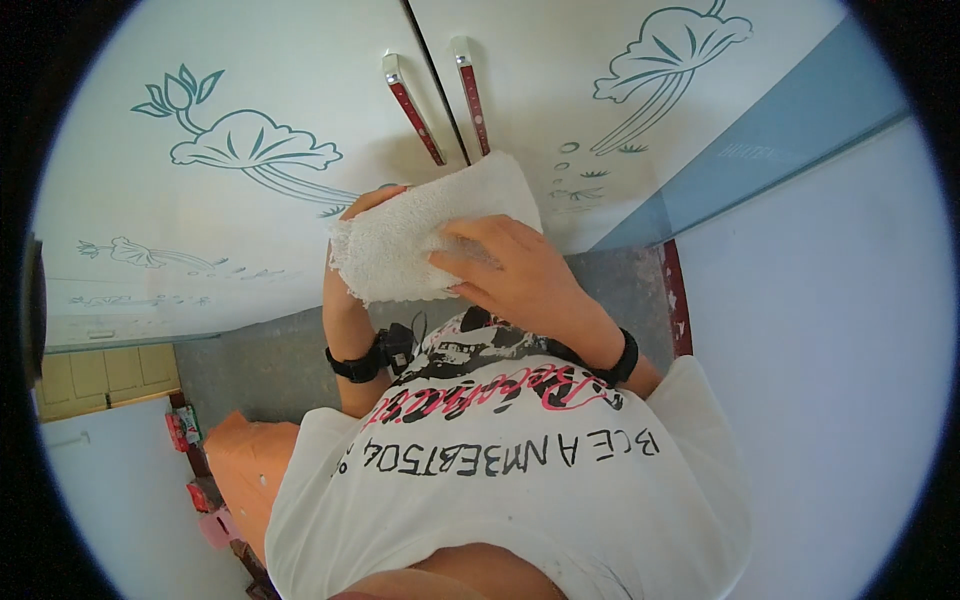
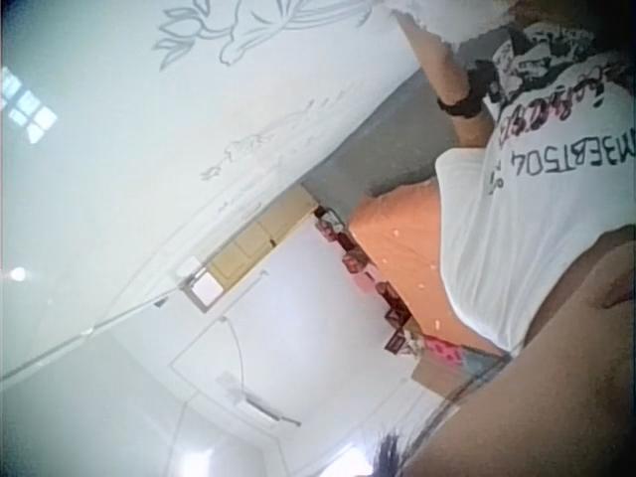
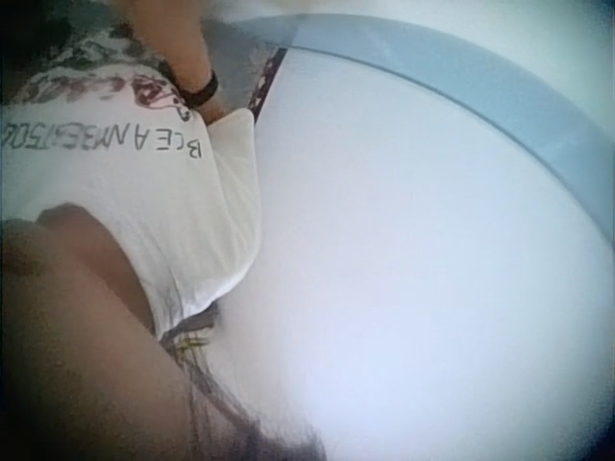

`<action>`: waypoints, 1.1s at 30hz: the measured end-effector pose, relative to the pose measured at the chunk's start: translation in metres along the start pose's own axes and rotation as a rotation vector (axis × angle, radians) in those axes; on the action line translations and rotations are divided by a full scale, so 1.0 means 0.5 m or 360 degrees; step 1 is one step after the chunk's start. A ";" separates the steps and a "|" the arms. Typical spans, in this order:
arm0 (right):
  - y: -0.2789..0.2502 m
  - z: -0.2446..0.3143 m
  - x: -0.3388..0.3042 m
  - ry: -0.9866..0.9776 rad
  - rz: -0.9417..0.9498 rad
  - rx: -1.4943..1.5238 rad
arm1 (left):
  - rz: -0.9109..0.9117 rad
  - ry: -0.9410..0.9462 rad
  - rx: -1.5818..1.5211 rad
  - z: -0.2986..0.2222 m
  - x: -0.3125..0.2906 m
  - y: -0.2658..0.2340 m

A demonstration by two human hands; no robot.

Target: The person wipes the headboard of a bed, the doors of a wardrobe, and a small pink chair using a white cloth, then sits down and folds the cloth.

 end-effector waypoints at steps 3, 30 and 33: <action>-0.005 -0.001 -0.003 0.0080 0.0004 -0.0066 | 0.0003 -0.0044 -0.0187 -0.005 -0.009 -0.001; 0.036 -0.138 0.045 0.0845 -0.1303 0.2785 | -0.1021 0.1543 0.2397 -0.072 0.004 0.137; 0.041 -0.133 0.053 0.0933 -0.1079 0.2553 | -0.1028 0.1575 0.2456 -0.092 0.038 0.120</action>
Point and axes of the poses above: each hand's wrist, its own x-axis towards the middle knuckle, its own y-axis out of the palm, z = x × y, the point moved 5 cm from there along x, towards the middle knuckle, and after that the axes turned 5 degrees about -y, right-handed, at the moved point
